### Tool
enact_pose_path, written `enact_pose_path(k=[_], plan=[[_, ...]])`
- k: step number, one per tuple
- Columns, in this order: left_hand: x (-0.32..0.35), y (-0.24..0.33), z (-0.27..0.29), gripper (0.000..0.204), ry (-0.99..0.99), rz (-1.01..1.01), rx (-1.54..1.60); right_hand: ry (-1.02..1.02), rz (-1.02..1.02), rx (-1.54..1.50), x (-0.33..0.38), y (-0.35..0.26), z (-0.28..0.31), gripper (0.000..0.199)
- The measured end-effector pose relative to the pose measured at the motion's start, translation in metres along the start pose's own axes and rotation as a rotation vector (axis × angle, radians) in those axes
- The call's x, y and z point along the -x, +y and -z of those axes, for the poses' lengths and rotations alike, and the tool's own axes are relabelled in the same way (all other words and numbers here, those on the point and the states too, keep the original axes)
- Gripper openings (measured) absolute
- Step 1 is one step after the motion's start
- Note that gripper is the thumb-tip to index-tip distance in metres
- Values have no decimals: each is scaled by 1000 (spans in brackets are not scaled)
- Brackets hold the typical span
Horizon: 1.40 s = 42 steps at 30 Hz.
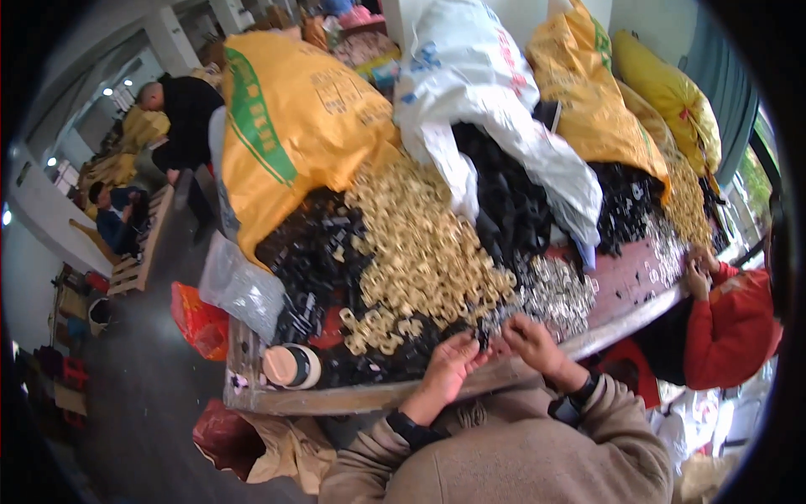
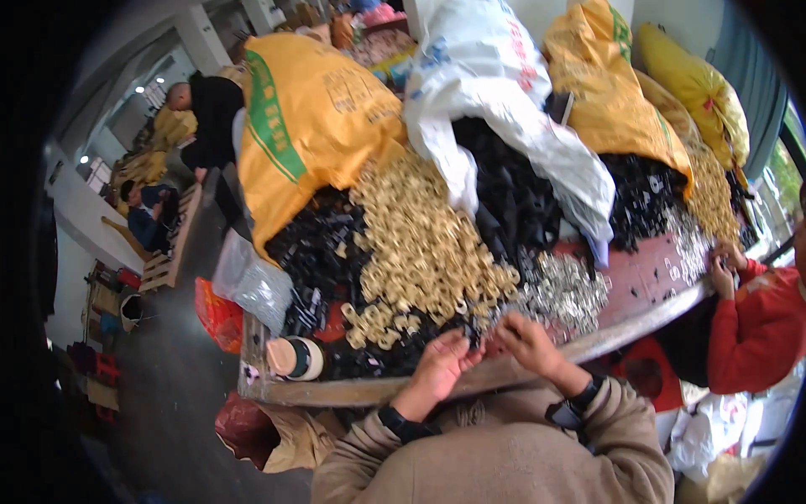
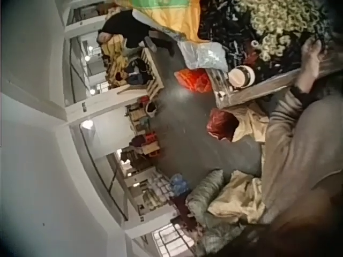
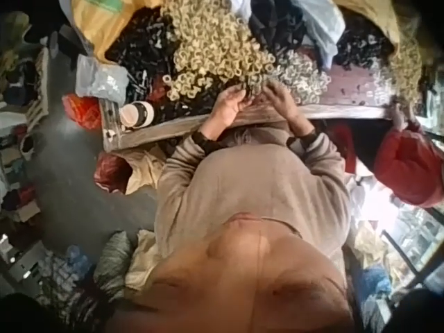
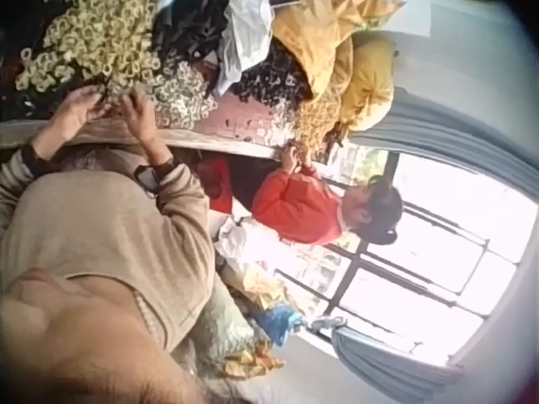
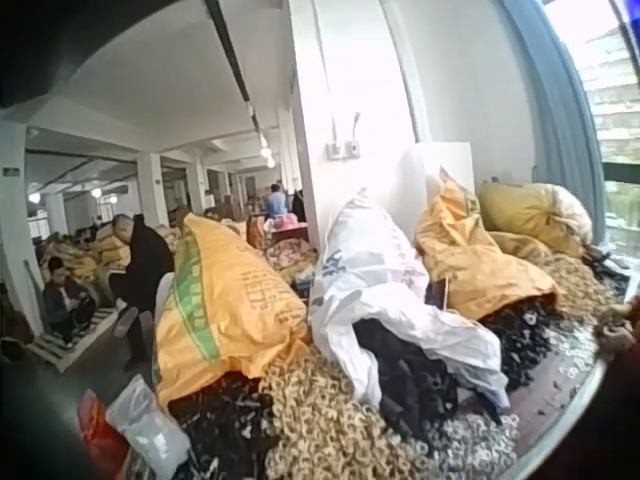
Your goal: The person assembles components by hand, fitting a beige clip into a black plastic part before sliding a purple sleeve over the assembly. They repeat this process, placing the finished units into a large green bag.
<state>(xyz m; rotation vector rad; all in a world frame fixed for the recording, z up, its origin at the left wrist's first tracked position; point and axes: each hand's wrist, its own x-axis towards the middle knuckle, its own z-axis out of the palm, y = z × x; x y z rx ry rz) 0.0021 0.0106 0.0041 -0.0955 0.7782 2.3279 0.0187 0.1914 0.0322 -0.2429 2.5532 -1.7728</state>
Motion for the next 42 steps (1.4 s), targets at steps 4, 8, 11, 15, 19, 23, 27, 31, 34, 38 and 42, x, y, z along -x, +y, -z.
enact_pose_path(k=[4, 8, 11, 15, 19, 23, 27, 31, 34, 38, 42], plan=[[-1, 7, -7, 19, -18, 13, 13, 5, 33, -42, -12, -16, 2, 6], [-1, 7, -6, 22, -15, 75, -9, 12, 83, -68, -11, -19, -4, 8], [-3, 3, -3, 24, -27, 106, 7, 6, 126, -36, -9, -20, -3, 8], [0, -1, -2, 26, -25, 123, 14, 4, 183, 82, -3, -21, -4, 7], [0, 0, -3, 26, -30, 141, -5, 22, 222, 176, -1, -23, -5, 7], [-1, 0, 0, 28, -19, 150, -71, 40, 253, 266, 1, -23, -7, 8], [-3, -1, 0, 28, -9, 138, -155, 30, 307, 375, 2, -18, -8, 10], [-5, -1, -1, 23, 14, 138, -185, -8, 310, 358, 2, -11, -7, 12], [-3, 1, 0, 21, 16, 154, -173, -42, 203, 226, 2, -7, -2, 15], [-3, 3, 6, 23, 7, 170, -141, 21, -167, 21, 12, -1, 18, 19], [-5, 1, 10, 26, 30, 167, -133, 124, -45, 430, 20, 23, 33, 21]])
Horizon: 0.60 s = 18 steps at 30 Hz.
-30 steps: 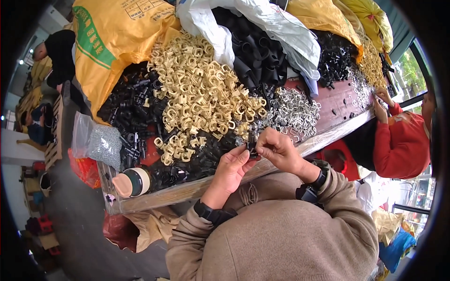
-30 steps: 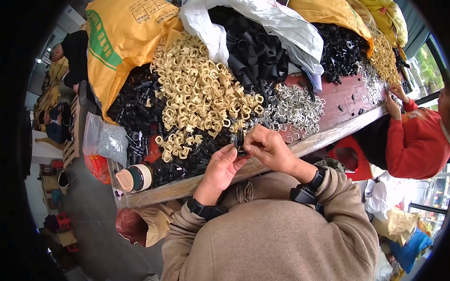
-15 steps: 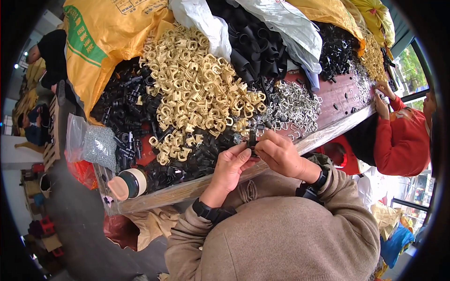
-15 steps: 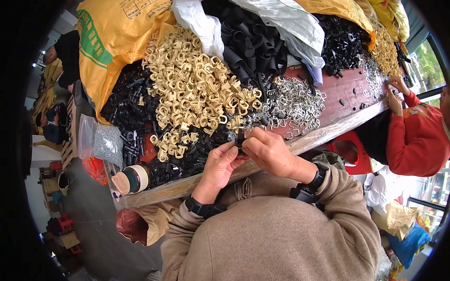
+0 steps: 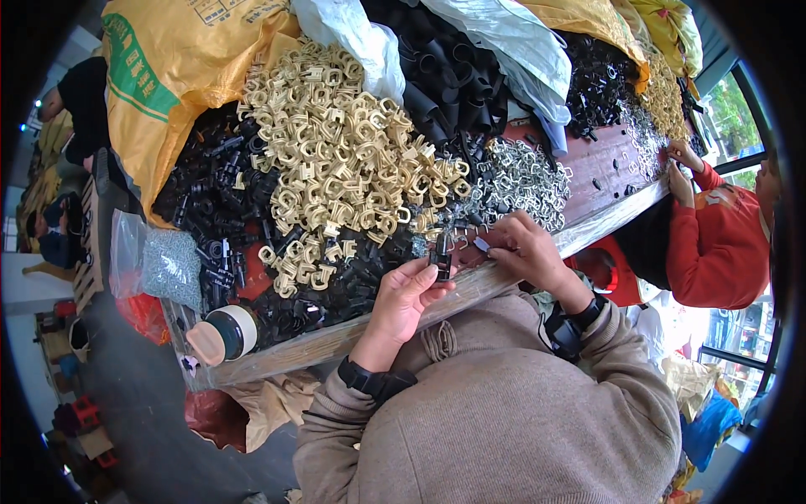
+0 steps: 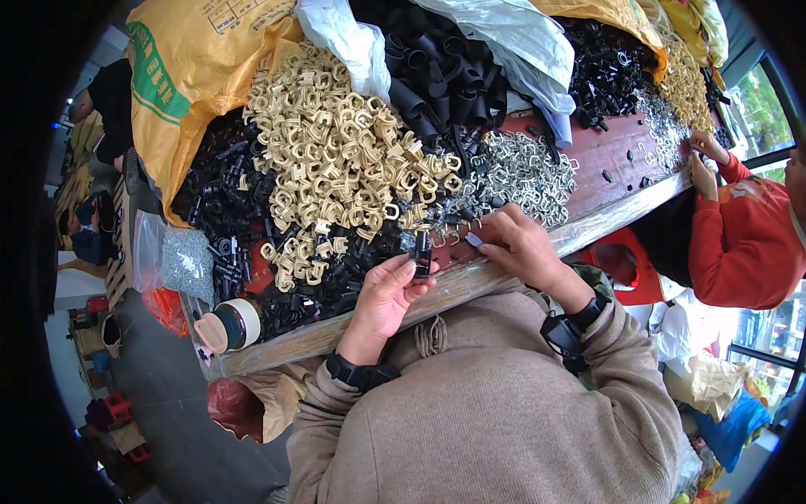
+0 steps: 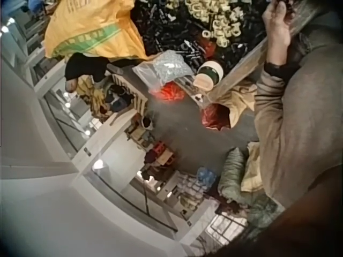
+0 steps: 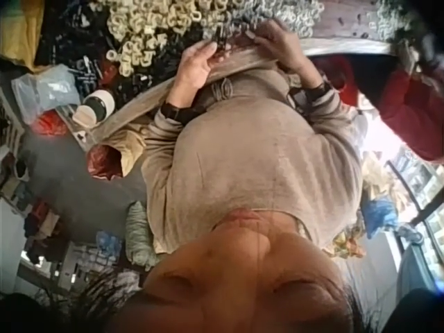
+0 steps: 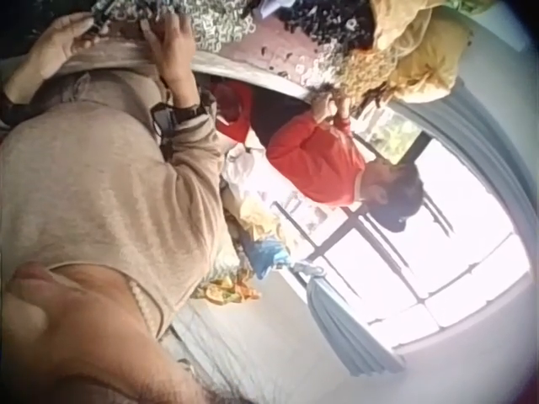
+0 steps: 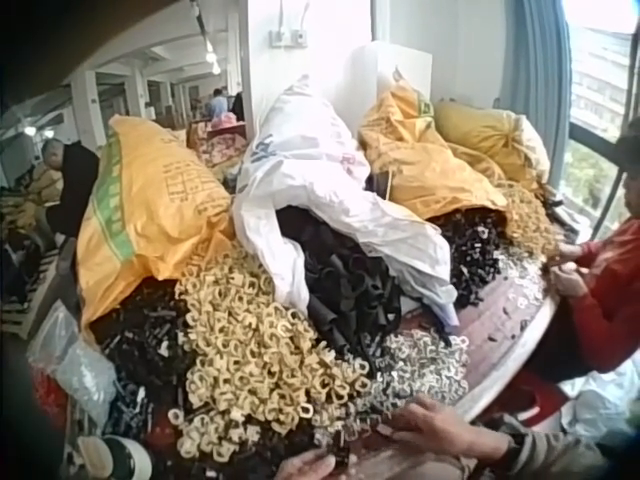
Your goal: The person assembles components by hand, fitting a beige clip into a black plastic part before sliding a purple sleeve over the assembly. They repeat this process, placing the finished units into a large green bag.
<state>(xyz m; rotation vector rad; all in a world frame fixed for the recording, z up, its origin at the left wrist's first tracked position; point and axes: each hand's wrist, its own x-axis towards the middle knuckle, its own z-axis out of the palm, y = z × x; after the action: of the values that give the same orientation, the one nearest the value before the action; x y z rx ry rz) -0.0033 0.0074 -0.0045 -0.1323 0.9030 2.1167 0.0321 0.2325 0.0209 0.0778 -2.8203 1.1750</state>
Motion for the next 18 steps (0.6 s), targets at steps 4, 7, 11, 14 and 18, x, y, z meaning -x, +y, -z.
enact_pose_path(k=[4, 7, 11, 14, 18], plan=[[-1, -1, -2, 27, 3, 4, -7, -75, 229, 200, 1, 18, -6, 22], [2, 0, 0, 27, 14, -10, -9, -85, 189, 184, -1, 13, -8, 24], [6, 1, 3, 23, 51, -18, -4, -58, 189, 201, -11, 7, -12, 23], [9, 0, 6, 23, 67, -39, 10, 9, 227, 220, -24, -1, -20, 22], [13, 0, 10, 22, 74, -57, 12, -69, 270, 318, -31, -5, -25, 21]])
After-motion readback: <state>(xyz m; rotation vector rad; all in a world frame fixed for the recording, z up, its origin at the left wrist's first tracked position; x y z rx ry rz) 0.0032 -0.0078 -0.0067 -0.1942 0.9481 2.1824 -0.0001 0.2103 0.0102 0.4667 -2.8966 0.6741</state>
